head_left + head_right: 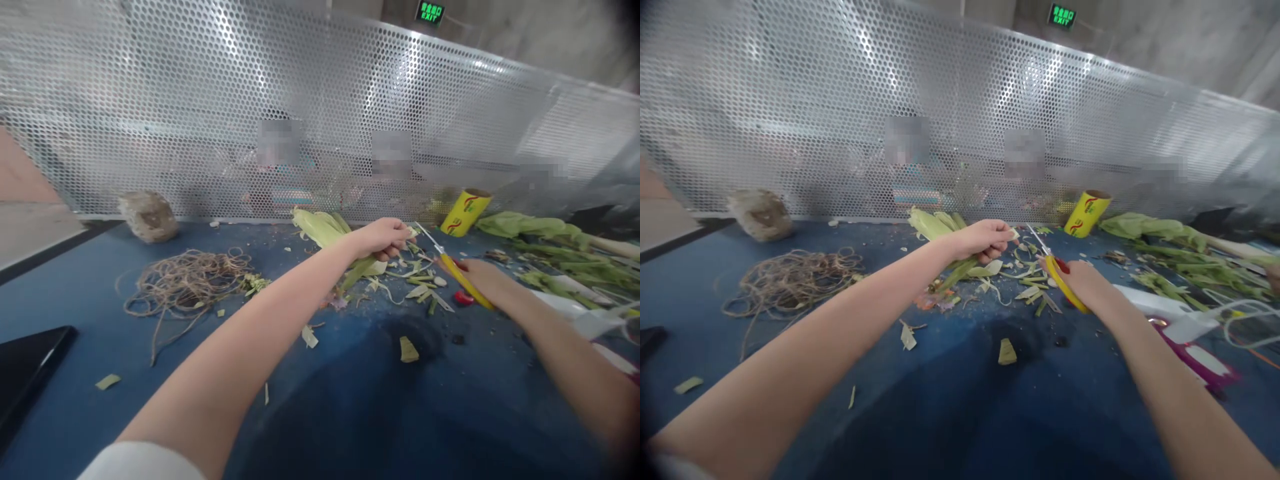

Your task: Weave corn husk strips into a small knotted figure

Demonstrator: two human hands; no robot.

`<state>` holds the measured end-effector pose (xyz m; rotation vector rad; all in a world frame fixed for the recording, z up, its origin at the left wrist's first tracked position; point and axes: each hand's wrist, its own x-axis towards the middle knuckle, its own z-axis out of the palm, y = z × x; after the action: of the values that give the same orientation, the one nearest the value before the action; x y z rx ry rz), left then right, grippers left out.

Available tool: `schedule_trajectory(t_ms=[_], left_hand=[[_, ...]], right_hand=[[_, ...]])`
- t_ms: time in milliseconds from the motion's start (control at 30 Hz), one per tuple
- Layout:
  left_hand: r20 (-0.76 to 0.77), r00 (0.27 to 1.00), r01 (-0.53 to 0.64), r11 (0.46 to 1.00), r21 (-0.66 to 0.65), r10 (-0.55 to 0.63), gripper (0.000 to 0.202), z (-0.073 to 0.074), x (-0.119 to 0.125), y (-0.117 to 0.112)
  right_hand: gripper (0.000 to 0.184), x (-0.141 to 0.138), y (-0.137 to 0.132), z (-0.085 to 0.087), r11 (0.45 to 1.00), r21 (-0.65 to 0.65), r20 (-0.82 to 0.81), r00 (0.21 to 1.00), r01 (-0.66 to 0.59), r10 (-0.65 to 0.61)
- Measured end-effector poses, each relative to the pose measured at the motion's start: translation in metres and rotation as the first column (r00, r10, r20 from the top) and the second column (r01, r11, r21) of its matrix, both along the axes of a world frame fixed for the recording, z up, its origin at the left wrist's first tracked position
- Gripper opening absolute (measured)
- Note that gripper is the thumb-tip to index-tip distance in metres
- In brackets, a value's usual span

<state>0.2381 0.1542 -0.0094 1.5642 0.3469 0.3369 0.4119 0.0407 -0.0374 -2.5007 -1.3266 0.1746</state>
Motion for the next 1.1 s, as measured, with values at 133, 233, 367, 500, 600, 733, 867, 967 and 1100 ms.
schedule_trajectory(t_ms=[133,233,367,500,600,733,867,967,1100], left_hand=[[0.060,0.992,-0.109,0.994,-0.010,0.109,0.018,0.017,-0.042,-0.030],[0.141,0.968,-0.202,0.978,-0.054,0.207,0.018,0.026,-0.079,-0.059],[0.234,0.915,-0.307,0.944,-0.118,0.327,0.014,0.033,-0.134,-0.096],[0.297,0.819,-0.452,0.871,-0.190,0.490,0.019,0.032,-0.181,-0.121],[0.355,0.724,-0.524,0.806,-0.274,0.591,0.021,0.025,-0.201,-0.128],[0.413,0.671,-0.522,0.788,-0.328,0.616,0.021,0.013,-0.208,-0.126],[0.461,0.648,-0.498,0.795,-0.345,0.606,0.020,0.007,-0.205,-0.123],[0.501,0.627,-0.480,0.803,-0.354,0.596,0.019,0.004,-0.204,-0.121],[0.522,0.584,-0.503,0.782,-0.368,0.621,0.020,0.001,-0.210,-0.118]], right_hand=[[0.042,-0.029,-0.001,0.011,0.990,-0.115,0.044,0.995,-0.086,0.091],[0.044,-0.070,-0.005,0.013,0.966,-0.189,0.041,0.981,-0.177,0.188],[0.045,-0.128,-0.015,0.006,0.926,-0.225,0.095,0.939,-0.304,0.332],[0.045,-0.162,-0.026,-0.012,0.886,-0.275,0.098,0.906,-0.373,0.412],[0.036,-0.172,-0.030,-0.023,0.860,-0.294,0.070,0.888,-0.416,0.454],[0.029,-0.180,-0.033,-0.014,0.854,-0.220,0.088,0.863,-0.471,0.498],[0.029,-0.206,-0.043,0.012,0.767,-0.024,0.008,0.767,-0.641,0.641],[0.030,-0.234,-0.050,0.018,0.499,0.286,-0.399,0.372,-0.818,0.838],[0.014,-0.254,-0.050,0.007,0.491,0.316,-0.463,0.321,-0.812,0.827]])
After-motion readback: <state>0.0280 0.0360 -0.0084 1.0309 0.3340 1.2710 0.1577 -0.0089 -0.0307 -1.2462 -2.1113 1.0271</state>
